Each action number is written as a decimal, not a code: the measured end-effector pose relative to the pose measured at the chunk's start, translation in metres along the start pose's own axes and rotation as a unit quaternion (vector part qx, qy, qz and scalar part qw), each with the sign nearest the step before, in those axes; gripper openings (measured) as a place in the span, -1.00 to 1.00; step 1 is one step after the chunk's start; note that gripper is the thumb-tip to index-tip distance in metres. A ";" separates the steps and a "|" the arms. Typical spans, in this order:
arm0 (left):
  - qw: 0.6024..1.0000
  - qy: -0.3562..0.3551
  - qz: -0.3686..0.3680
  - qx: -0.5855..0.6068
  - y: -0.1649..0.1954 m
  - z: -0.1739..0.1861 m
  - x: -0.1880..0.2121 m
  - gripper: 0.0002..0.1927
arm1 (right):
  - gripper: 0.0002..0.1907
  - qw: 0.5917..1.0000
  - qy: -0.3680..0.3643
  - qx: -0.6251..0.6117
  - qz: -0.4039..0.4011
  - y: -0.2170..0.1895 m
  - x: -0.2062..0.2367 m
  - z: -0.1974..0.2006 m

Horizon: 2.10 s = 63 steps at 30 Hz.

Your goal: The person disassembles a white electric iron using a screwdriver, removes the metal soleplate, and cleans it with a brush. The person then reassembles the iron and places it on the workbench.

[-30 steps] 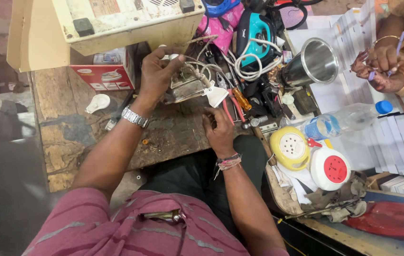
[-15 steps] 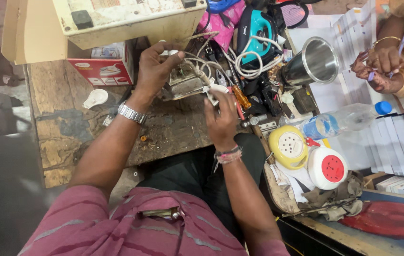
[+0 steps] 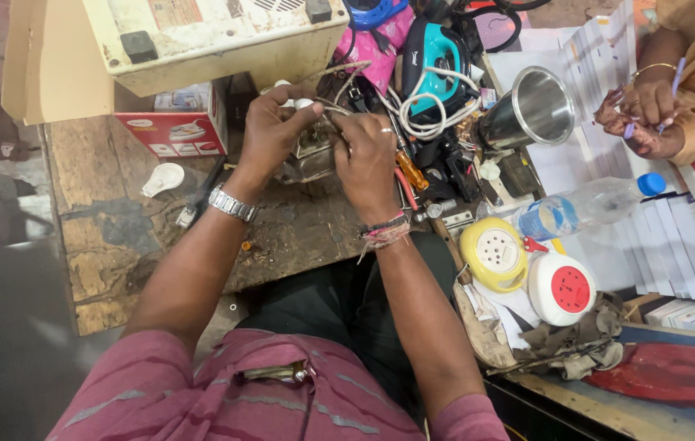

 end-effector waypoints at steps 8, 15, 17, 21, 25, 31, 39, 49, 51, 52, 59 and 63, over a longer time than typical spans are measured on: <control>0.999 0.020 0.020 -0.032 0.017 0.004 0.001 -0.71 | -0.61 0.997 -0.011 -0.021 0.074 -0.010 0.024 0.020; 0.999 0.005 0.041 0.000 0.018 0.004 0.008 -0.67 | -0.61 0.996 0.009 -0.001 0.091 0.003 0.032 0.017; 0.999 -0.002 0.034 -0.036 0.017 0.004 0.010 -0.66 | -0.61 0.996 0.026 0.006 0.083 0.010 0.029 0.015; 0.999 -0.013 0.050 -0.010 0.013 0.004 0.011 -0.67 | -0.57 0.997 0.039 0.010 0.059 0.019 0.029 0.009; 0.999 0.000 0.051 -0.007 0.011 0.003 0.011 -0.68 | -0.56 0.998 0.042 0.005 0.038 0.013 0.041 0.006; 0.999 0.022 0.038 0.009 0.012 0.008 0.013 -0.67 | -0.64 0.998 0.058 -0.030 -0.017 0.009 0.057 0.014; 0.999 0.027 0.032 -0.004 0.018 0.015 0.010 -0.68 | -0.86 0.978 0.045 -0.128 -0.161 0.035 0.061 0.016; 0.994 0.001 0.043 0.096 0.011 0.019 0.017 -0.70 | -0.81 0.974 0.079 0.060 -0.203 0.124 0.083 0.029; 0.996 0.010 0.022 0.082 0.011 0.021 0.017 -0.71 | -0.74 0.969 0.020 0.138 -0.204 0.142 0.091 0.028; 0.997 0.019 0.021 0.073 0.011 0.022 0.016 -0.71 | -0.74 0.967 0.009 0.158 -0.200 0.147 0.094 0.024; 0.998 0.027 -0.005 0.058 0.008 0.021 0.016 -0.73 | -0.78 0.944 -0.044 0.252 -0.208 0.151 0.097 -0.001; 0.998 0.023 0.007 0.053 0.008 0.015 0.016 -0.75 | -0.72 0.953 -0.022 0.216 -0.211 0.130 0.088 0.010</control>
Point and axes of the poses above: each hand's wrist, its own x-axis away from the middle knuckle, its own z-axis out of the back of the hand, y = z × x, the point moved 1 cm from there along -x, towards the middle knuckle, and after that the axes turned 8 degrees about y, right-handed, at the moved point
